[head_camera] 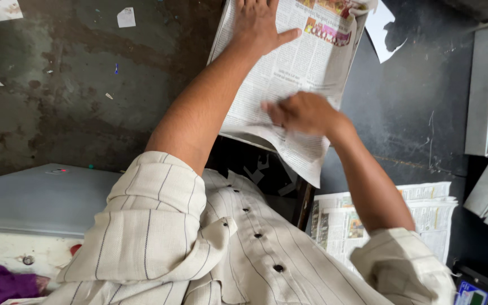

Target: The person picks up newspaper sheets and lines rectangular metal trays with them. They smooth the paper inside the trays and stack the prepared trays on a pile. The person repeats this process with multiple trays and newspapers.

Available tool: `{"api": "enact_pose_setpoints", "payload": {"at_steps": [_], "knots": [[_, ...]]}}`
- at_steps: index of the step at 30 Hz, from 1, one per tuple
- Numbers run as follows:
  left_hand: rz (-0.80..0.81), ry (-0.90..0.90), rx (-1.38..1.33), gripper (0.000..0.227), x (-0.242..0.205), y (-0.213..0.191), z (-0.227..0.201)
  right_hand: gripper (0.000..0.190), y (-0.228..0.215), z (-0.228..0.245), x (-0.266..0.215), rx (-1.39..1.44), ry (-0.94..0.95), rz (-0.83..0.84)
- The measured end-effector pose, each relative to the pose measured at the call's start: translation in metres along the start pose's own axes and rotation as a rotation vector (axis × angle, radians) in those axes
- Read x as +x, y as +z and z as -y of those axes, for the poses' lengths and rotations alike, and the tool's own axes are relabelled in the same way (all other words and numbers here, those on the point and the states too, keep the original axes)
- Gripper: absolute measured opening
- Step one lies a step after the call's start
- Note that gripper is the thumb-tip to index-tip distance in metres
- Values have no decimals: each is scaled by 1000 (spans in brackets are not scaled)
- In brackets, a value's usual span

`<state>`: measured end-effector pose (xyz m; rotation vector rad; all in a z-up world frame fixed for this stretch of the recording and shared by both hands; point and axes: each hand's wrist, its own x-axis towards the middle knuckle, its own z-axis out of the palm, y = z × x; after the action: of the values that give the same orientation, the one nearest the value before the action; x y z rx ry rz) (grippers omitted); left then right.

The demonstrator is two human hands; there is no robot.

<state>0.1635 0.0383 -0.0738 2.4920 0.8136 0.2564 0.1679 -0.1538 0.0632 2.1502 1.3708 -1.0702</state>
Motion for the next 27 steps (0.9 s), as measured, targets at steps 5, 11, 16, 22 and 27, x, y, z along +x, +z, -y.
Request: {"api": "enact_pose_setpoints", "payload": {"at_steps": [5,11,16,22,27], "knots": [[-215,62,167,115,5,-4,-1,70,11,-20,-19,36,-215,67],[-152,45,203,118,6,-1,-1,59,-16,-58,27,13,-13,-274],[-179,36,235,116,0,-4,-2,42,-45,-74,90,-99,49,-772],[-129,31,238,116,5,-7,-3,73,-59,-88,142,-137,211,-862],[-172,46,151,116,3,-8,-4,82,-46,-92,153,-71,350,-827]]}}
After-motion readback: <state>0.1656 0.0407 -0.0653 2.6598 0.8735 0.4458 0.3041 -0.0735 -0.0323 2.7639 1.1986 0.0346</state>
